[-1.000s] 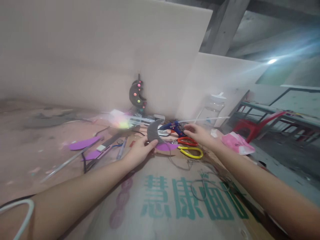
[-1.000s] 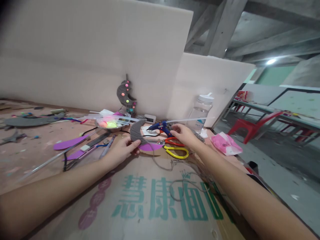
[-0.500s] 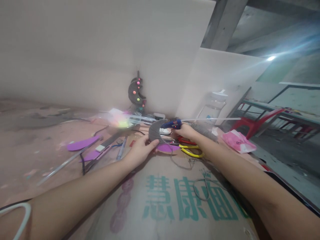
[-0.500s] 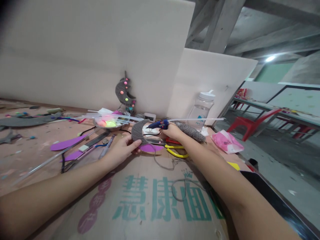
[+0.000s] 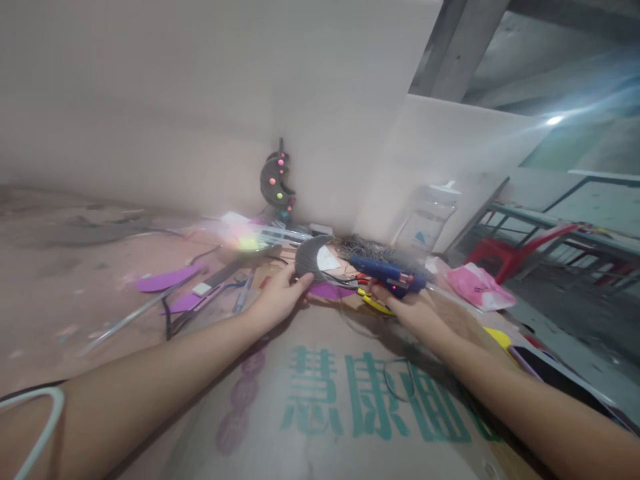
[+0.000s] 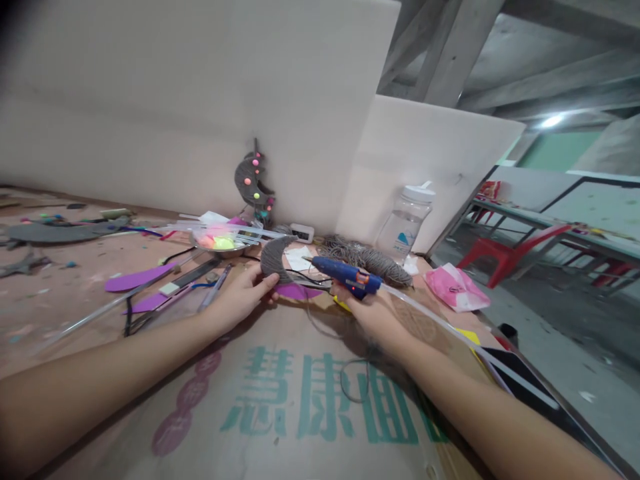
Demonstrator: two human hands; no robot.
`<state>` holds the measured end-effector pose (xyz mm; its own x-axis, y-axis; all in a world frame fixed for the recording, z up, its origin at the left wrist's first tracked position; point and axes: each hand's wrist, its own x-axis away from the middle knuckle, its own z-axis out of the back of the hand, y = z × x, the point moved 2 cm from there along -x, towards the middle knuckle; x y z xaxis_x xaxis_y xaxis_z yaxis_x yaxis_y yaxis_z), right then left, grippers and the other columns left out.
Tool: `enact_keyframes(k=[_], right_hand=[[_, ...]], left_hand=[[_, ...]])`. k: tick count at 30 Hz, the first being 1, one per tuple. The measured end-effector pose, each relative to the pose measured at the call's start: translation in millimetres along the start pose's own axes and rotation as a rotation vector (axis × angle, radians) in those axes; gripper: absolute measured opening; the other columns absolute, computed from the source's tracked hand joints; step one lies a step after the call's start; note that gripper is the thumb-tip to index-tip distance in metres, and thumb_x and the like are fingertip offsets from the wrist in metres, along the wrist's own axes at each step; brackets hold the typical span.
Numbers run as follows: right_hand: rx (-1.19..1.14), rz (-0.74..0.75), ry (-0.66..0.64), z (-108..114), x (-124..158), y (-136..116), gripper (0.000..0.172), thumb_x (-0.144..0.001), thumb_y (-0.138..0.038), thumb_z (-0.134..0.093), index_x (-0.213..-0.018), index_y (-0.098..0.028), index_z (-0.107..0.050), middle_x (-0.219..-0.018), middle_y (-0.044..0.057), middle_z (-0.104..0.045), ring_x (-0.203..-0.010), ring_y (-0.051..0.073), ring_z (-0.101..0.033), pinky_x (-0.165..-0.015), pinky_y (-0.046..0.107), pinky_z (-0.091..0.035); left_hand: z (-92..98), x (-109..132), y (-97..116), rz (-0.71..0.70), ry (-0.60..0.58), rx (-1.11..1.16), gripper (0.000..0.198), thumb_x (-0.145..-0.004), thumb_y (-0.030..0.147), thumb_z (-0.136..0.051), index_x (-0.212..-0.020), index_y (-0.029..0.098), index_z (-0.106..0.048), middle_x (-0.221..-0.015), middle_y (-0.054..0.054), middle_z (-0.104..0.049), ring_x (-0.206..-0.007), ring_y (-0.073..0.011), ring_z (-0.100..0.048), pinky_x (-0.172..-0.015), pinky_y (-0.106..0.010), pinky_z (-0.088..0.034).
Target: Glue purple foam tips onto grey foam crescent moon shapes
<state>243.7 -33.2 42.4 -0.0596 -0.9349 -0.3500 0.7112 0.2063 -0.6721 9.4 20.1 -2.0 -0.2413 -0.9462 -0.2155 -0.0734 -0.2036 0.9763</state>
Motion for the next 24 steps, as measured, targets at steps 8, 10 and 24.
enact_keyframes(k=[8, 10, 24], right_hand=[[0.091, 0.089, 0.02, -10, 7, 3, 0.032, -0.08, -0.05, -0.055, -0.085, -0.023, -0.072, -0.084, 0.006, -0.074, -0.087, 0.029, -0.069, -0.081, 0.041, -0.055], [0.114, 0.114, 0.05, -9, 8, -2, 0.029, -0.079, -0.048, -0.058, -0.085, -0.024, -0.072, -0.084, 0.006, -0.074, -0.087, 0.03, -0.068, -0.082, 0.043, -0.054], [0.271, 0.104, 0.087, -13, 8, 5, 0.035, -0.078, -0.052, -0.057, -0.092, -0.022, -0.07, -0.09, 0.01, -0.073, -0.089, 0.033, -0.068, -0.081, 0.047, -0.054]], left_hand=[[3.2, 1, -1, -0.019, -0.004, -0.086, 0.034, -0.079, 0.042, -0.062, -0.099, 0.015, -0.058, -0.079, -0.002, -0.063, -0.061, -0.013, -0.06, -0.058, -0.026, -0.053], [4.0, 0, -1, -0.015, 0.003, -0.116, 0.033, -0.08, 0.041, -0.062, -0.099, 0.014, -0.058, -0.081, -0.003, -0.064, -0.063, -0.014, -0.061, -0.06, -0.028, -0.054], [3.9, -1, -3, -0.047, 0.009, -0.034, 0.035, -0.079, 0.041, -0.064, -0.1, 0.015, -0.056, -0.087, -0.004, -0.064, -0.066, -0.0134, -0.061, -0.061, -0.028, -0.055]])
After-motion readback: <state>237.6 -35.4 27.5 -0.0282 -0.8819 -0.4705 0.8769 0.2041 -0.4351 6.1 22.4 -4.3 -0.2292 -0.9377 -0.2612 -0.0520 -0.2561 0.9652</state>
